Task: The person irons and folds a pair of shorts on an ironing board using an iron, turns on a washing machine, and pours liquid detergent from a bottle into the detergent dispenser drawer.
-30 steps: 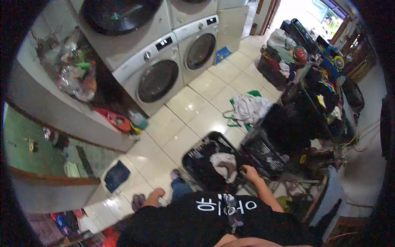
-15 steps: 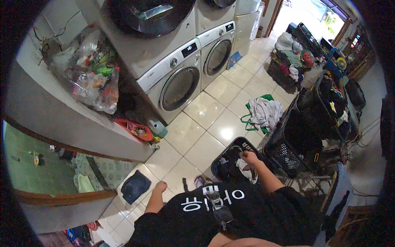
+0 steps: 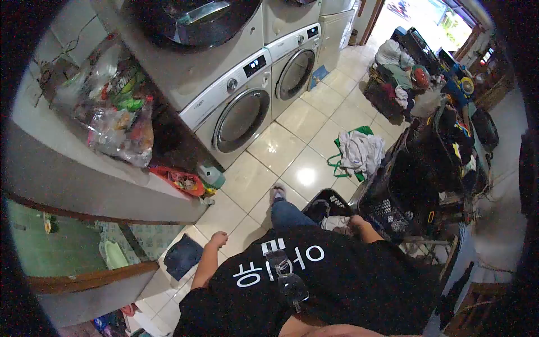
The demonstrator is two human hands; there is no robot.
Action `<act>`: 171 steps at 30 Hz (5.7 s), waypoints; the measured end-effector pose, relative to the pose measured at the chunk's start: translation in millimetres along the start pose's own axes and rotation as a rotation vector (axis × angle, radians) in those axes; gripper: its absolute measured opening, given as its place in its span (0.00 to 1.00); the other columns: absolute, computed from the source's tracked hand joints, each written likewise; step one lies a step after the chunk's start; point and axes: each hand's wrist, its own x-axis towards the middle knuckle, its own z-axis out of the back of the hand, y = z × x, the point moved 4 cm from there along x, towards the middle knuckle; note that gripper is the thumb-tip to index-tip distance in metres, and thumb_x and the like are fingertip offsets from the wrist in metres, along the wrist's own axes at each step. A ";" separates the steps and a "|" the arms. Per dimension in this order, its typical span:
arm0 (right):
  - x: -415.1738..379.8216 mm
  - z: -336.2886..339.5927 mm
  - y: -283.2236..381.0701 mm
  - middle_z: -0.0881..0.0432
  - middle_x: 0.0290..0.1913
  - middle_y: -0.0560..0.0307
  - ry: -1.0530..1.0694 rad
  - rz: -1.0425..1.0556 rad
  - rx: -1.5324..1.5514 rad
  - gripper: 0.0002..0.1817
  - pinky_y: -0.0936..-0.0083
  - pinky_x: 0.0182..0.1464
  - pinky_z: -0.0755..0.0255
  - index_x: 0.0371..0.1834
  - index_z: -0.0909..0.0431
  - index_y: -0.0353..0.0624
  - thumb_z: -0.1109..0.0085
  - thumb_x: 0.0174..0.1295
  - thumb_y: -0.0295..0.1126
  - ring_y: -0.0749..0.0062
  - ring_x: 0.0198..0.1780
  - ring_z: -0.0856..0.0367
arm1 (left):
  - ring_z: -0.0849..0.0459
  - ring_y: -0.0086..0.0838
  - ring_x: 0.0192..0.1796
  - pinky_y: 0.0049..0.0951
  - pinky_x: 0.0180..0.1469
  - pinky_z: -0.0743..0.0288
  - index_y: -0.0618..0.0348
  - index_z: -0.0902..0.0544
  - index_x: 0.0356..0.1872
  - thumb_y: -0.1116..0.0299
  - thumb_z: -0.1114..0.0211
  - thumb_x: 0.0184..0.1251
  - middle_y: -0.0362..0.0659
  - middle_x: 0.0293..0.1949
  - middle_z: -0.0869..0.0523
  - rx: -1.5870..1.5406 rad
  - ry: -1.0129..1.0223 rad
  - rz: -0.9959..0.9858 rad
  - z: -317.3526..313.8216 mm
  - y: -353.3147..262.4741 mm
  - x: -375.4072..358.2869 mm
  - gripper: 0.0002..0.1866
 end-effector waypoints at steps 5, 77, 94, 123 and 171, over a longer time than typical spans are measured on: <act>67.7 106.1 109.7 0.17 0.34 0.48 -0.316 0.393 0.339 0.16 0.71 0.39 0.27 0.41 0.21 0.42 0.39 0.52 0.38 0.64 0.35 0.18 | 0.20 0.30 0.29 0.30 0.31 0.26 0.58 0.28 0.55 0.65 0.41 0.53 0.48 0.33 0.18 -0.169 -0.103 -0.097 44.4 -143.4 43.3 0.25; 655.9 969.8 277.0 0.20 0.36 0.40 -0.514 0.732 0.194 0.46 0.63 0.42 0.27 0.70 0.56 0.65 0.40 0.49 0.28 0.51 0.37 0.20 | 0.20 0.42 0.37 0.38 0.42 0.27 0.59 0.28 0.56 0.63 0.43 0.55 0.51 0.41 0.19 -0.010 -0.159 0.085 73.4 -781.9 313.6 0.25; 535.9 635.2 183.4 0.24 0.51 0.47 0.437 0.769 -0.647 0.25 0.66 0.58 0.35 0.52 0.26 0.43 0.44 0.50 0.39 0.56 0.55 0.28 | 0.18 0.37 0.39 0.33 0.43 0.26 0.57 0.25 0.53 0.63 0.42 0.54 0.51 0.37 0.17 -0.249 -0.113 0.185 -5.4 -646.3 286.2 0.23; 506.4 650.0 523.8 0.27 0.42 0.65 0.330 0.407 1.520 0.33 0.64 0.38 0.39 0.47 0.32 0.56 0.62 0.54 0.70 0.70 0.40 0.32 | 0.21 0.41 0.48 0.36 0.52 0.28 0.63 0.24 0.49 0.57 0.45 0.58 0.51 0.46 0.20 -0.480 -0.306 0.555 -218.0 -201.2 14.4 0.23; 312.1 -23.5 782.8 0.20 0.36 0.42 0.033 1.278 -0.234 0.13 0.64 0.42 0.28 0.39 0.22 0.40 0.42 0.52 0.34 0.50 0.39 0.22 | 0.22 0.44 0.48 0.36 0.49 0.26 0.62 0.43 0.64 0.72 0.43 0.54 0.60 0.47 0.24 -0.491 -0.804 0.269 -29.6 122.3 306.6 0.34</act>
